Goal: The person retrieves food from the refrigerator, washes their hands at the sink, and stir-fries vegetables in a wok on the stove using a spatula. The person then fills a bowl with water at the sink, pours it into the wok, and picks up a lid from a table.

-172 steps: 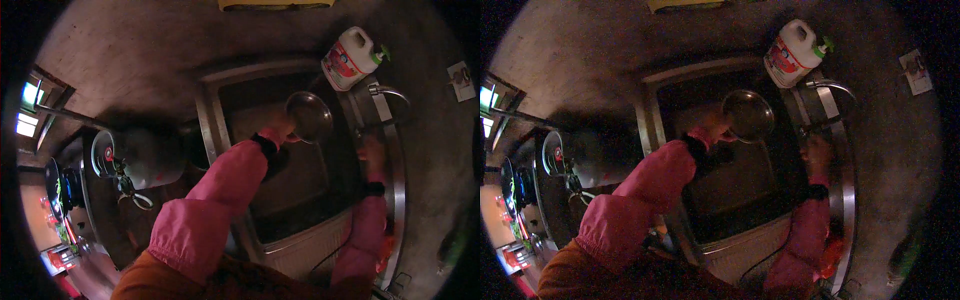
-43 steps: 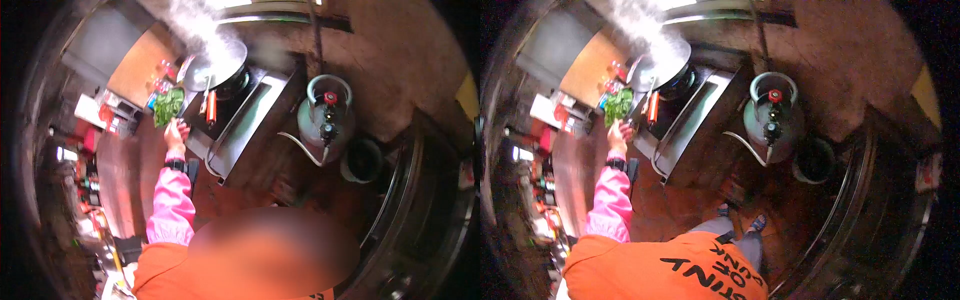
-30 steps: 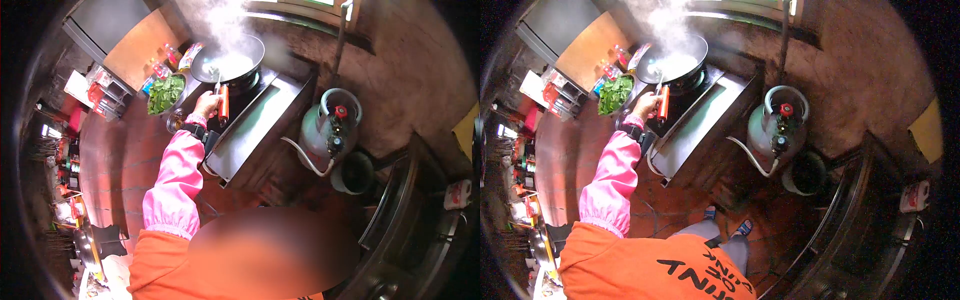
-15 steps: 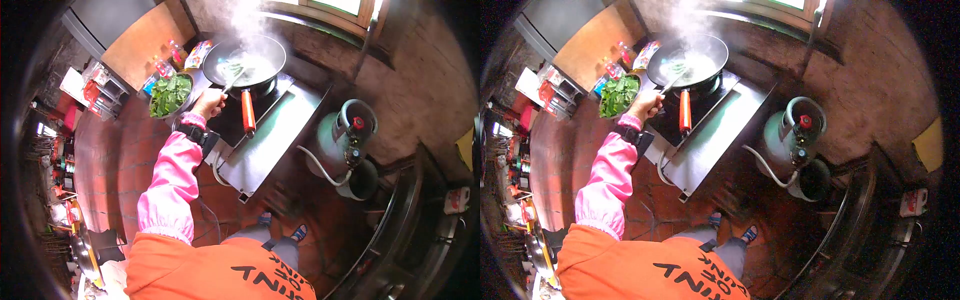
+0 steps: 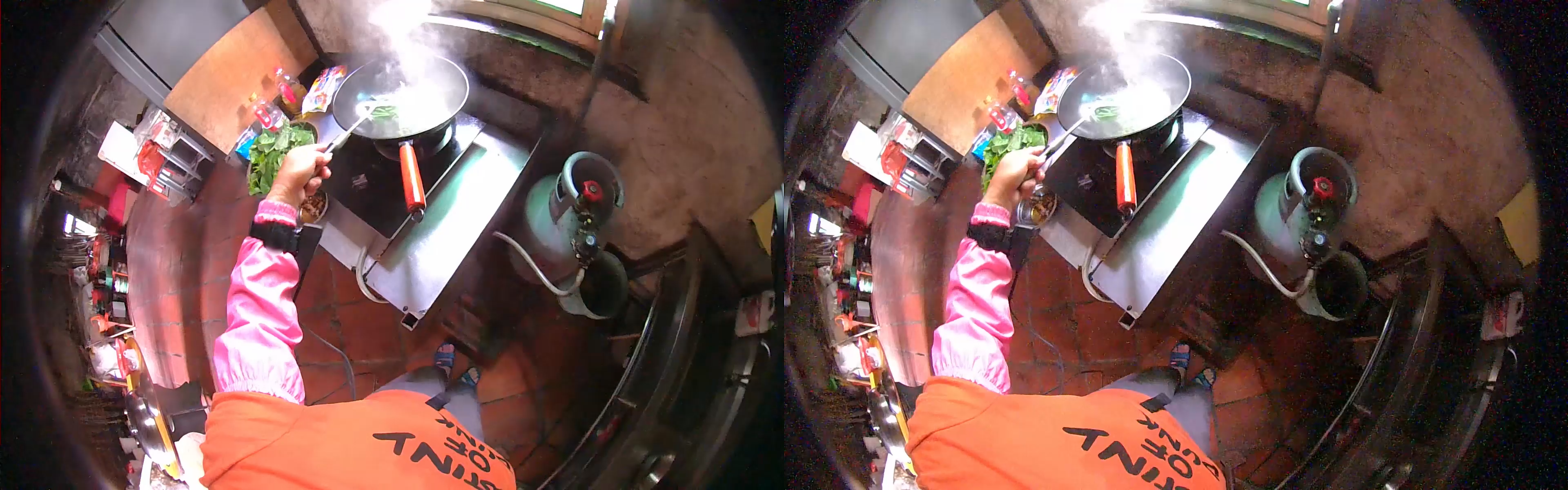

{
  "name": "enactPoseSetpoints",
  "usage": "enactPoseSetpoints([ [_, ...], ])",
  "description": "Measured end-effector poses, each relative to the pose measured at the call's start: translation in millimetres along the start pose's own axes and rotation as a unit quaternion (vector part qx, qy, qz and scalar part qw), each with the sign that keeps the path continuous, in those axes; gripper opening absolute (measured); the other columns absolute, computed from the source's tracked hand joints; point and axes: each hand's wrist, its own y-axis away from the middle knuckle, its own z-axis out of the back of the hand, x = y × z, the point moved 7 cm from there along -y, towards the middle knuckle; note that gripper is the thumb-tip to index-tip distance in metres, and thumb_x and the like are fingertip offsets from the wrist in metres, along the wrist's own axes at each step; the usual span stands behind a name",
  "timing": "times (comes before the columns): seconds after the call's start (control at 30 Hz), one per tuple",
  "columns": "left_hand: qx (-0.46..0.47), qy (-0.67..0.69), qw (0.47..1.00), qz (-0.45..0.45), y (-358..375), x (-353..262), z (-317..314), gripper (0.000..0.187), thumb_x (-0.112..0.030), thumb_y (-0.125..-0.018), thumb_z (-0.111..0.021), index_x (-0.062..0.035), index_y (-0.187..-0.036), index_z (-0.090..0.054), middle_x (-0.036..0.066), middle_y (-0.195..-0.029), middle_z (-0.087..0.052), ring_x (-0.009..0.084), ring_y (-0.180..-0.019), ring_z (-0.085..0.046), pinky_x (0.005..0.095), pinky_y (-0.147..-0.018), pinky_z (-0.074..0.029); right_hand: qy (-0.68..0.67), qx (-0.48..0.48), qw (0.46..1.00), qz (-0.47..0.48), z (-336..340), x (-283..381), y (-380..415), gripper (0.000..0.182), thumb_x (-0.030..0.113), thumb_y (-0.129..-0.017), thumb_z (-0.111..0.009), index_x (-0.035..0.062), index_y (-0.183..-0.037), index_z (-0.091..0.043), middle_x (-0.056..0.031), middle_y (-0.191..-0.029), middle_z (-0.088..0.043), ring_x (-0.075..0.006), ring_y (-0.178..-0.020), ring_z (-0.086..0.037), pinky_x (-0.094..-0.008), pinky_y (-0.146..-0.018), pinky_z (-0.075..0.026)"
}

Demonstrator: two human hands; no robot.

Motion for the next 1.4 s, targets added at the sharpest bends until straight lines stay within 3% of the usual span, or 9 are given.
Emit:
enactPoseSetpoints([
  [0.27,0.067,-0.040,0.996,0.035,-3.7,17.7,18.6,0.019,-0.017,-0.081,-0.060,-0.0101,-0.099,-0.058,0.004,-0.068,-0.058,0.0106,-0.041,-0.044,0.0251,-0.035,-0.031,0.062,-0.088,0.993,-0.038,83.8,-117.9,6.3,0.032,0.028,-0.084,-0.057,0.0037,-0.105,-0.061,-0.0173,-0.095,-0.064,-0.0314,-0.092,-0.062,-0.0416,-0.072,-0.047],
  [0.33,0.063,0.004,0.991,-0.117,-3.4,14.8,33.8,0.026,-0.024,-0.084,-0.063,-0.0128,-0.107,-0.059,0.002,-0.098,-0.060,0.0164,-0.079,-0.060,0.0306,-0.061,-0.046,0.124,-0.128,0.982,-0.067,128.4,-187.8,22.4,0.032,0.028,-0.084,-0.056,0.0037,-0.104,-0.062,-0.0175,-0.094,-0.064,-0.0317,-0.092,-0.062,-0.0420,-0.073,-0.047],
  [0.4,0.022,0.070,0.997,-0.014,60.3,2.5,-7.4,0.033,-0.026,-0.088,-0.057,-0.0087,-0.116,-0.056,0.006,-0.106,-0.059,0.0192,-0.092,-0.059,0.0316,-0.074,-0.049,0.229,-0.166,0.951,-0.123,180.6,-272.0,57.1,0.032,0.029,-0.085,-0.056,0.0038,-0.104,-0.062,-0.0177,-0.094,-0.065,-0.0320,-0.092,-0.062,-0.0423,-0.074,-0.047],
  [0.53,0.121,-0.060,0.990,0.031,-47.3,21.2,27.4,0.021,-0.033,-0.087,-0.058,-0.0141,-0.096,-0.057,0.000,-0.077,-0.057,0.0120,-0.059,-0.051,0.0254,-0.048,-0.042,0.425,-0.130,0.847,-0.292,253.8,-392.7,159.6,0.032,0.030,-0.085,-0.056,0.0038,-0.103,-0.063,-0.0182,-0.093,-0.065,-0.0325,-0.092,-0.062,-0.0430,-0.076,-0.047],
  [0.6,0.179,-0.115,0.976,0.042,-54.2,14.0,15.2,0.020,-0.037,-0.087,-0.059,-0.0167,-0.086,-0.058,-0.004,-0.063,-0.056,0.0084,-0.042,-0.047,0.0223,-0.035,-0.039,0.334,-0.175,0.907,-0.187,264.2,-477.2,179.9,0.037,0.032,-0.083,-0.062,0.0070,-0.110,-0.062,-0.0136,-0.088,-0.067,-0.0276,-0.082,-0.064,-0.0392,-0.068,-0.048],
  [0.67,-0.023,-0.102,0.993,0.048,-60.1,20.9,21.1,0.020,-0.032,-0.087,-0.059,-0.0172,-0.076,-0.052,-0.006,-0.054,-0.047,0.0050,-0.033,-0.034,0.0198,-0.028,-0.025,0.101,-0.129,0.924,-0.346,254.5,-444.6,183.8,0.036,0.030,-0.083,-0.064,0.0103,-0.114,-0.062,-0.0064,-0.085,-0.065,-0.0190,-0.073,-0.060,-0.0331,-0.061,-0.046],
  [0.73,0.056,-0.117,0.988,0.084,-71.7,19.7,14.7,0.018,-0.029,-0.086,-0.059,-0.0160,-0.076,-0.051,-0.005,-0.056,-0.048,0.0061,-0.034,-0.035,0.0206,-0.029,-0.027,-0.050,-0.111,0.908,-0.401,240.3,-423.1,178.8,0.038,0.028,-0.083,-0.066,0.0137,-0.118,-0.061,0.0008,-0.082,-0.063,-0.0104,-0.065,-0.056,-0.0269,-0.055,-0.044],
  [1.13,0.095,-0.028,0.994,-0.055,-8.8,-9.5,-121.1,0.021,-0.018,-0.087,-0.056,-0.0080,-0.104,-0.049,0.000,-0.063,-0.053,0.0065,-0.038,-0.037,0.0208,-0.033,-0.027,0.298,-0.347,0.790,-0.409,364.8,-376.4,249.6,0.031,0.020,-0.085,-0.052,0.0076,-0.111,-0.063,-0.0141,-0.100,-0.067,-0.0302,-0.083,-0.063,-0.0365,-0.075,-0.048],
  [1.4,0.036,0.179,0.971,-0.153,115.8,-34.0,-140.4,0.037,-0.011,-0.087,-0.053,-0.0027,-0.123,-0.048,0.004,-0.067,-0.057,0.0068,-0.041,-0.038,0.0209,-0.035,-0.027,0.207,-0.276,0.928,-0.140,309.8,-262.0,92.5,0.038,0.031,-0.090,-0.053,0.0086,-0.120,-0.059,-0.0168,-0.098,-0.066,-0.0292,-0.084,-0.062,-0.0386,-0.071,-0.049],
])
